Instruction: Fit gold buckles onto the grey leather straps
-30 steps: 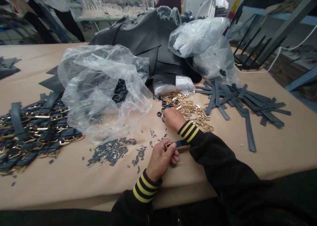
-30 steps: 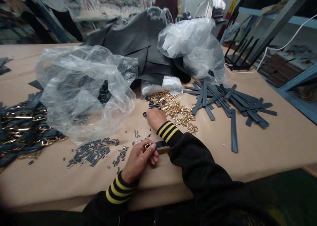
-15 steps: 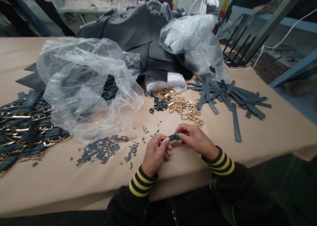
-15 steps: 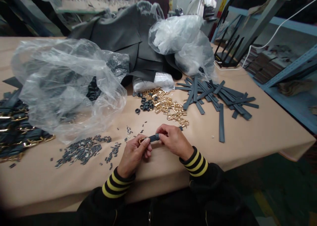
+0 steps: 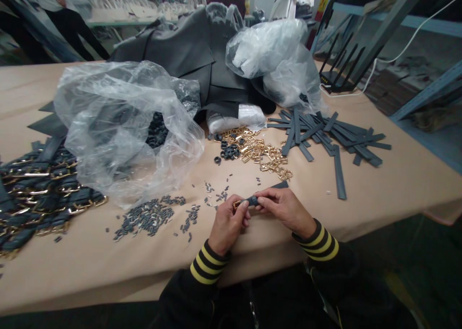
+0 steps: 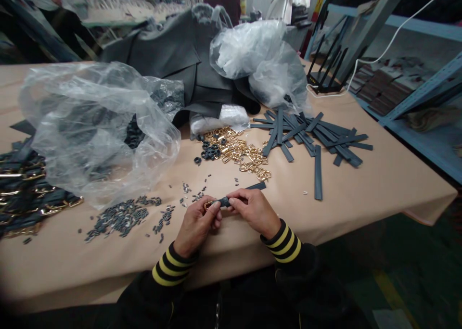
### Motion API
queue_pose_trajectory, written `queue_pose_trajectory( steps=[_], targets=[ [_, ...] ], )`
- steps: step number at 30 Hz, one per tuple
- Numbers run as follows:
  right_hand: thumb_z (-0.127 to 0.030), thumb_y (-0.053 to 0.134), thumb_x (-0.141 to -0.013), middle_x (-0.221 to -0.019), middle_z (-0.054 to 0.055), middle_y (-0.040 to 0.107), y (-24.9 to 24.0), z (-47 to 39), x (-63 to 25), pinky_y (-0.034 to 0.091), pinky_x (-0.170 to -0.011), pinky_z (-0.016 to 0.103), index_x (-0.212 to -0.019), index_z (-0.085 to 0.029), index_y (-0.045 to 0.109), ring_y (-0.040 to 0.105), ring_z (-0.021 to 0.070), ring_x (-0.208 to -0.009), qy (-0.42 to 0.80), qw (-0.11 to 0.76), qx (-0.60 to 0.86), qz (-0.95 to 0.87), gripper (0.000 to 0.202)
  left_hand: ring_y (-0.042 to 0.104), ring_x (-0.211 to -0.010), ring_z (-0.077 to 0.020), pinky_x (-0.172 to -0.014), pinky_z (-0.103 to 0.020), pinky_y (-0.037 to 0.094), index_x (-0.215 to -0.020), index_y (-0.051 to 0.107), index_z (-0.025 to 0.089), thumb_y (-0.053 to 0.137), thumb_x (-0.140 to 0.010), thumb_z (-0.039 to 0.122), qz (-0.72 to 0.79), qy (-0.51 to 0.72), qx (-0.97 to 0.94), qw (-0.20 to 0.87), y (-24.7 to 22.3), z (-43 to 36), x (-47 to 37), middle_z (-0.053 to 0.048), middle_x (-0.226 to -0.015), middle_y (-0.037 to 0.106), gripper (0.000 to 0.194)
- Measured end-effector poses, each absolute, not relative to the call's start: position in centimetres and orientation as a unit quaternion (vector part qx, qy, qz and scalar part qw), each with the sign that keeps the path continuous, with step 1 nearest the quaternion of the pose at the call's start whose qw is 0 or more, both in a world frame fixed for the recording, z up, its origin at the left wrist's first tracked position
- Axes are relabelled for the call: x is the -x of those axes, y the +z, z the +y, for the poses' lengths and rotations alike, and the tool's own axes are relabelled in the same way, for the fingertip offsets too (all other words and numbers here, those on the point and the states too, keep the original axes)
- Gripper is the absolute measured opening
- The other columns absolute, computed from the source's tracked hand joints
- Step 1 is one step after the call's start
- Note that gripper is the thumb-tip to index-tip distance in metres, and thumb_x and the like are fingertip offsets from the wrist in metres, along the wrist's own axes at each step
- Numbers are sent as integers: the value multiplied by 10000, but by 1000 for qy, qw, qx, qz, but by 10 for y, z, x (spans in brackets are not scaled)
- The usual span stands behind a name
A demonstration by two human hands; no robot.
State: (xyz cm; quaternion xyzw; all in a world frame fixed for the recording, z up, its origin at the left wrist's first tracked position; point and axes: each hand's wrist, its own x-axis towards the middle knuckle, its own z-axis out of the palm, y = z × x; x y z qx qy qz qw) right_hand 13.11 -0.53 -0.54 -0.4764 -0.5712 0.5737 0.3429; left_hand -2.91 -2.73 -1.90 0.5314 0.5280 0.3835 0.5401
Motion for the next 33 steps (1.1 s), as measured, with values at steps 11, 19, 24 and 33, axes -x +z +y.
queue_pose_trajectory(
  steps=[11, 19, 24, 33],
  targets=[
    [-281, 638, -694, -685, 15, 633, -8, -8, -126, 488, -645, 266, -763, -127, 593, 594, 121, -634, 618, 374, 443, -531, 175, 484, -417, -71, -398, -175, 383, -738, 499, 148, 469, -806, 362, 533, 401, -504, 548, -13, -35, 22, 40, -534, 512, 227],
    [-250, 587, -737, -559, -22, 594, -2, -9, -116, 471, -579, 252, -762, -148, 564, 585, 125, -546, 610, 336, 432, -572, 108, 456, -408, -69, -380, -176, 367, -809, 491, 148, 335, -856, 413, 542, 401, -513, 531, -22, -39, 18, 35, -546, 484, 311],
    [-181, 572, -733, -725, 20, 645, 6, -9, -122, 447, -634, 236, -798, -143, 638, 579, 132, -671, 461, 277, 472, -698, 100, 466, -413, -78, -411, -177, 382, -867, 517, 157, 445, -813, 401, 532, 357, -554, 532, -21, -39, 23, 53, -499, 476, 260],
    [-295, 559, -765, -890, 88, 644, 36, 1, -167, 425, -710, 311, -930, -165, 618, 577, 202, -819, 257, 181, 482, -818, 218, 452, -403, -61, -394, -166, 347, -734, 481, 158, 492, -787, 386, 504, 348, -512, 602, -13, -31, 29, 43, -533, 501, 234]
  ],
)
